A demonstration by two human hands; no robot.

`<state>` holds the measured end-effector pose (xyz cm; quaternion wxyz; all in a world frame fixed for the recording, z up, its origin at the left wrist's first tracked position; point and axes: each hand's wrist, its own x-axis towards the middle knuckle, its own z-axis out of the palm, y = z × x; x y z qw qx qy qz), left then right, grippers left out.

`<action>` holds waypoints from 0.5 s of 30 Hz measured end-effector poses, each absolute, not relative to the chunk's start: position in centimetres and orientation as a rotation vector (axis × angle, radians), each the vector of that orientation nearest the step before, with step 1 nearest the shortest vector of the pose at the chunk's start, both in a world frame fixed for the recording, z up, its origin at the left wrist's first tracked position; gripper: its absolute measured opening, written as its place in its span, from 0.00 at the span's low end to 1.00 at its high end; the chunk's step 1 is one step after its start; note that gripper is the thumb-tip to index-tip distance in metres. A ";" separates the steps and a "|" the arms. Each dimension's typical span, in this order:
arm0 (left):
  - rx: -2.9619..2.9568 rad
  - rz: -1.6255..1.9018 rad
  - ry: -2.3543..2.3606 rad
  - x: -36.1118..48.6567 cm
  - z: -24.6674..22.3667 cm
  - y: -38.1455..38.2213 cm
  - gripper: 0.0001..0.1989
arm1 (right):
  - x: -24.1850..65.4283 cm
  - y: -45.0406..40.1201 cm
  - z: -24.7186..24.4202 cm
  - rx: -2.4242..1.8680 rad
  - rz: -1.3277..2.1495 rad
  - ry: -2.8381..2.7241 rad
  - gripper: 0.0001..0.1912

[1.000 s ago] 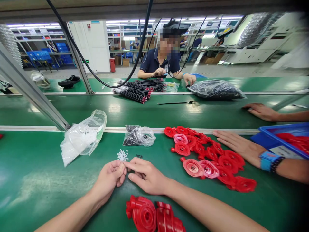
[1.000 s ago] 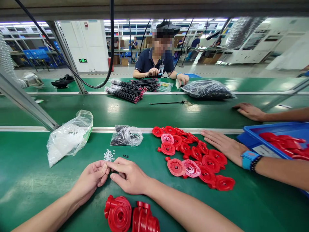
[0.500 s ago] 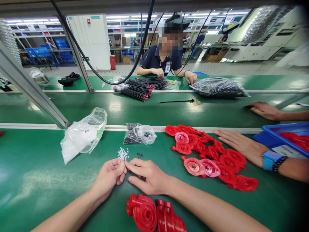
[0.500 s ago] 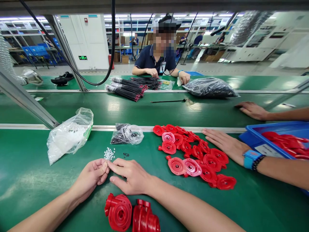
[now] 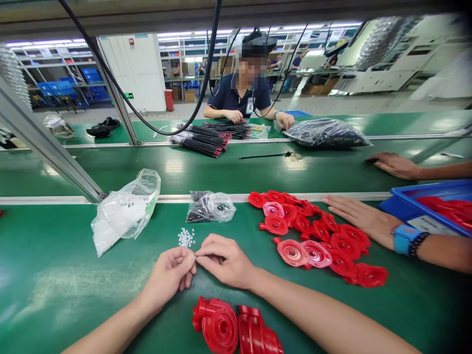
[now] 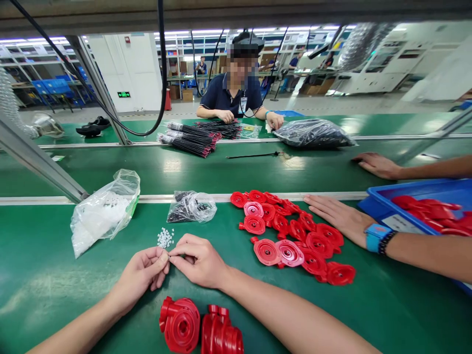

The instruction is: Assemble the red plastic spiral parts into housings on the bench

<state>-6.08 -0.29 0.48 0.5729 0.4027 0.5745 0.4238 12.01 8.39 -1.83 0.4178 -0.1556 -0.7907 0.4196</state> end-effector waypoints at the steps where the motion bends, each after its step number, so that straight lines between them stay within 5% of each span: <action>1: 1.018 1.033 1.397 -6.1 0.8 -0.6 0.25 | 12.0 8.4 -1.8 -0.428 1.073 -1.955 0.08; 4: 1.442 1.145 1.338 -6.1 2.6 -1.9 0.22 | 12.0 8.8 -1.6 -0.554 1.125 -1.841 0.09; 10: 1.857 0.544 1.020 -5.1 4.9 -3.9 0.18 | 12.1 9.9 -1.7 -0.702 1.179 -1.691 0.11; 15: 1.348 0.986 1.275 -5.6 2.2 -2.2 0.24 | 12.0 9.8 -1.6 -0.672 1.067 -1.640 0.09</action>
